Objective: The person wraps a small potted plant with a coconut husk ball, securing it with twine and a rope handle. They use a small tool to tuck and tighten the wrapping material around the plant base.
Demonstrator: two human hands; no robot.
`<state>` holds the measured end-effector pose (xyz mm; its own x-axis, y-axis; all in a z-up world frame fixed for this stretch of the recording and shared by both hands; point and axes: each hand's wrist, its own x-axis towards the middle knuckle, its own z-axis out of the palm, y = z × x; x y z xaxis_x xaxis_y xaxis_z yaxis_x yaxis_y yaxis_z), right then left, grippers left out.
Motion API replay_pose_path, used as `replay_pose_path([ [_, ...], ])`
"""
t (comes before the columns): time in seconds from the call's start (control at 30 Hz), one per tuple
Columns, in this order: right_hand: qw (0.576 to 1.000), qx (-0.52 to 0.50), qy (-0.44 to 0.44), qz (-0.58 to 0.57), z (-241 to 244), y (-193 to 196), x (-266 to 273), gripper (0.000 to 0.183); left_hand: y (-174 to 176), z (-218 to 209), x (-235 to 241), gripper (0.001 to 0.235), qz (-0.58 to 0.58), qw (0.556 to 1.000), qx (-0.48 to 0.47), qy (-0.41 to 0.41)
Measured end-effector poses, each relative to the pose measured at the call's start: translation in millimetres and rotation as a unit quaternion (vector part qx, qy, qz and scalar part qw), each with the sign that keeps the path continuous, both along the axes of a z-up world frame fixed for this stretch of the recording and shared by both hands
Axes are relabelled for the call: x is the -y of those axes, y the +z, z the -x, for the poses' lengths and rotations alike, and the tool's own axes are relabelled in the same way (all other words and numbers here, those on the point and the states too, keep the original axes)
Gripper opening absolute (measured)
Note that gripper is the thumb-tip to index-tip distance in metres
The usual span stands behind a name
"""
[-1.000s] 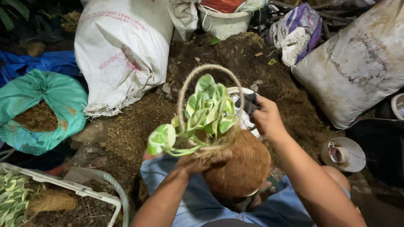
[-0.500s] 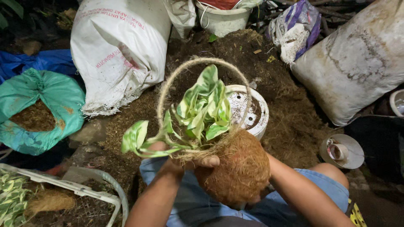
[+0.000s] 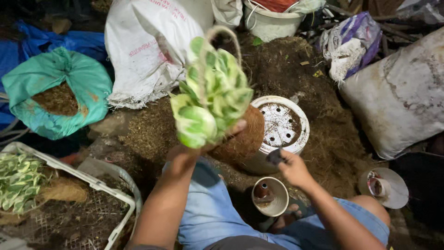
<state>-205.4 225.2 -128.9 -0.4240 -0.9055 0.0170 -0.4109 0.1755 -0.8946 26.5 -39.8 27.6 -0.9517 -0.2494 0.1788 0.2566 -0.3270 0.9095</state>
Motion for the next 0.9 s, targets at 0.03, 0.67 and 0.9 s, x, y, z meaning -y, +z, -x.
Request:
replay_pose_path([
  [0.03,0.999,-0.034,-0.017,-0.018,-4.0,-14.4,-2.0,0.029,-2.5,3.5,1.0,0.060,0.028,0.999,0.006,0.020],
  [0.67,0.822,0.543,0.151,0.085,-64.6,102.5,-8.3,0.030,-17.1,10.5,-0.3,0.058,-0.379,0.924,-0.059,-0.015],
  [0.9,0.930,0.314,-0.191,-0.025,20.1,60.2,-15.2,0.018,33.5,-17.7,-0.8,0.067,-0.148,0.985,-0.087,-0.008],
])
